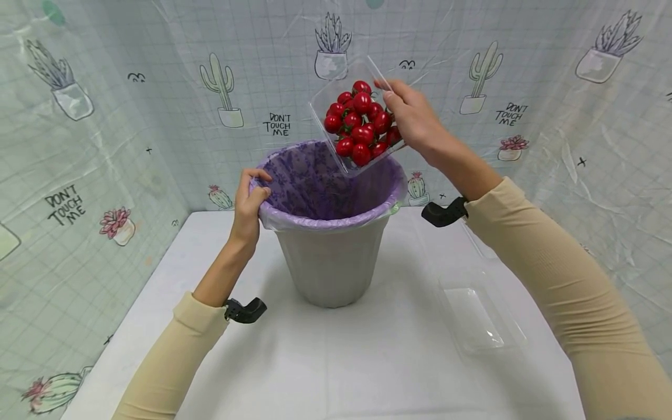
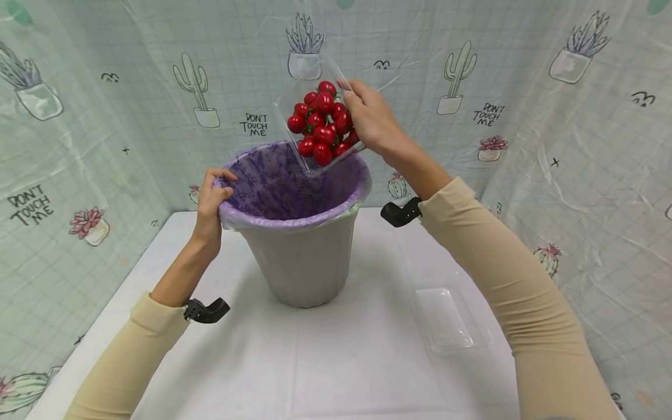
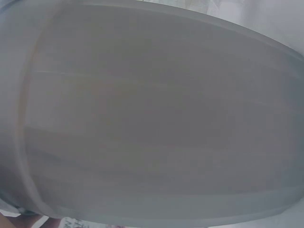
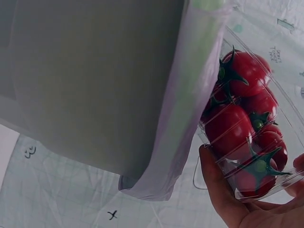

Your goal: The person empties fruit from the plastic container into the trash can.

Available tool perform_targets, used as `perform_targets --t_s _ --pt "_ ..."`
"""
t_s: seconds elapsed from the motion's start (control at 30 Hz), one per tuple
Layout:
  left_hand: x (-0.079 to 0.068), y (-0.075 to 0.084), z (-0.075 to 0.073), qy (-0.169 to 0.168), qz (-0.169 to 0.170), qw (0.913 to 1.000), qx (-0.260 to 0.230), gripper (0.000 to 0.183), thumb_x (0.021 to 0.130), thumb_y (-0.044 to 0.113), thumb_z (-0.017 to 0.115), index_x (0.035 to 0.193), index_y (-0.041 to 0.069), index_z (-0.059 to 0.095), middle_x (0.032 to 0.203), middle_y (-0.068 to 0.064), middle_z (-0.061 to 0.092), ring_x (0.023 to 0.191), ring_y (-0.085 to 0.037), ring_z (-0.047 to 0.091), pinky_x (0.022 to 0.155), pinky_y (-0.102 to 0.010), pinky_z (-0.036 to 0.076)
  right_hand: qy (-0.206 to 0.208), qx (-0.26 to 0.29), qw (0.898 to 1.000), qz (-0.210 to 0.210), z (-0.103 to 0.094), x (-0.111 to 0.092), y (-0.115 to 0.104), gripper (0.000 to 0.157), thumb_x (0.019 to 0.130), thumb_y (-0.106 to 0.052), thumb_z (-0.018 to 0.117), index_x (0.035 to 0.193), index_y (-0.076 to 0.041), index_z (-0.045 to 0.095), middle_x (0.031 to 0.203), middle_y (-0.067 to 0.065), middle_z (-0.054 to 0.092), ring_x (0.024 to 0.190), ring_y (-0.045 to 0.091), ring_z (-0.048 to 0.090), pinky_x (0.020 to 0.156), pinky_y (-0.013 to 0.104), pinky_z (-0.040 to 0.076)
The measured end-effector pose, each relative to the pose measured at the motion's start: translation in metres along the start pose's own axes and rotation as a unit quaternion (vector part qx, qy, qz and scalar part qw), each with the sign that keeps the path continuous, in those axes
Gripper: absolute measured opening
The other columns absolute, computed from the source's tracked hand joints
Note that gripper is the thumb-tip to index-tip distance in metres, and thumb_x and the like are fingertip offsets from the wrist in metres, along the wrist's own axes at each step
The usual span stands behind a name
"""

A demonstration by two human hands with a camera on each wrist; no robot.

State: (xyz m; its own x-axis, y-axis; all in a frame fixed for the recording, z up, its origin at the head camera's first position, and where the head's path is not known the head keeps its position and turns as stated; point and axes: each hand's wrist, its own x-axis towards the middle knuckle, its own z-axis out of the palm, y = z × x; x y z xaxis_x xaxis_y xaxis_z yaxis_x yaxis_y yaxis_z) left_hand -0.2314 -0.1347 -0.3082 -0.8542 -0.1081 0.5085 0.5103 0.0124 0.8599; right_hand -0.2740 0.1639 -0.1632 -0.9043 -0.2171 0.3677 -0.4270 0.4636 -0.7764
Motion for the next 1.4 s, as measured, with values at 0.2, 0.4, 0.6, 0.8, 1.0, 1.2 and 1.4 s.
perform_targets --t_s 0.2,0.4,0.6,0.8,1.0,1.2,1.4 --pt "-0.0007 0.0013 -0.0002 -0.002 -0.003 1.0000 0.000 0.024 0.085 0.017 0.045 0.107 0.022 0.053 0.111 0.004 0.046 0.096 -0.016 0.042 0.084 -0.030 0.032 0.004 -0.009 1.000 -0.004 0.0001 -0.0006 -0.0004 0.049 0.112 -0.032 0.030 0.158 -0.021 0.041 0.150 0.008 0.046 0.122 0.019 0.042 0.108 0.039 0.035" --pt "-0.0010 0.0021 0.0004 -0.002 -0.002 1.0000 -0.001 0.024 0.085 0.017 0.045 0.107 0.022 0.053 0.112 0.004 0.045 0.095 -0.016 0.042 0.083 -0.030 0.032 0.016 -0.017 0.999 -0.022 0.0006 0.0003 0.0013 0.048 0.111 -0.030 0.031 0.157 -0.019 0.044 0.144 0.009 0.048 0.118 0.019 0.039 0.103 0.035 0.032" --pt "-0.0012 0.0026 0.0002 -0.001 -0.002 1.0000 0.006 0.024 0.084 0.017 0.045 0.106 0.022 0.053 0.112 0.002 0.045 0.096 -0.015 0.041 0.084 -0.030 0.030 0.027 -0.039 0.998 -0.037 0.0018 0.0000 0.0011 0.048 0.111 -0.031 0.032 0.155 -0.019 0.046 0.102 0.005 0.041 0.102 0.020 0.040 0.090 0.033 0.031" --pt "-0.0002 0.0042 0.0004 -0.002 0.005 1.0000 0.004 0.022 0.084 0.016 0.045 0.105 0.021 0.052 0.107 -0.001 0.044 0.093 -0.015 0.040 0.081 -0.029 0.030 0.030 -0.035 0.998 -0.040 0.0010 0.0000 0.0006 0.048 0.110 -0.031 0.031 0.154 -0.019 0.047 0.118 0.008 0.049 0.108 0.019 0.041 0.093 0.032 0.032" --pt "-0.0003 0.0048 0.0005 0.001 0.006 1.0000 0.001 0.022 0.084 0.016 0.045 0.104 0.021 0.052 0.106 -0.001 0.044 0.093 -0.015 0.041 0.081 -0.028 0.031 0.032 -0.035 0.998 -0.046 0.0013 0.0003 0.0014 0.047 0.111 -0.030 0.033 0.153 -0.018 0.049 0.097 0.003 0.038 0.101 0.019 0.040 0.088 0.031 0.030" --pt "-0.0007 0.0047 0.0016 0.003 0.009 1.0000 -0.001 0.022 0.084 0.015 0.046 0.104 0.021 0.052 0.107 0.002 0.045 0.095 -0.014 0.041 0.083 -0.028 0.031 0.029 -0.042 0.998 -0.048 0.0012 0.0001 0.0022 0.047 0.111 -0.030 0.032 0.154 -0.018 0.047 0.098 0.003 0.037 0.106 0.020 0.040 0.089 0.032 0.029" --pt "-0.0017 0.0042 0.0022 0.002 0.012 0.9999 -0.001 0.021 0.084 0.015 0.045 0.104 0.021 0.052 0.107 0.001 0.045 0.095 -0.014 0.041 0.083 -0.028 0.031 0.034 -0.042 0.997 -0.048 0.0021 0.0007 0.0035 0.048 0.110 -0.031 0.032 0.154 -0.018 0.048 0.104 0.005 0.045 0.108 0.021 0.043 0.090 0.031 0.032"
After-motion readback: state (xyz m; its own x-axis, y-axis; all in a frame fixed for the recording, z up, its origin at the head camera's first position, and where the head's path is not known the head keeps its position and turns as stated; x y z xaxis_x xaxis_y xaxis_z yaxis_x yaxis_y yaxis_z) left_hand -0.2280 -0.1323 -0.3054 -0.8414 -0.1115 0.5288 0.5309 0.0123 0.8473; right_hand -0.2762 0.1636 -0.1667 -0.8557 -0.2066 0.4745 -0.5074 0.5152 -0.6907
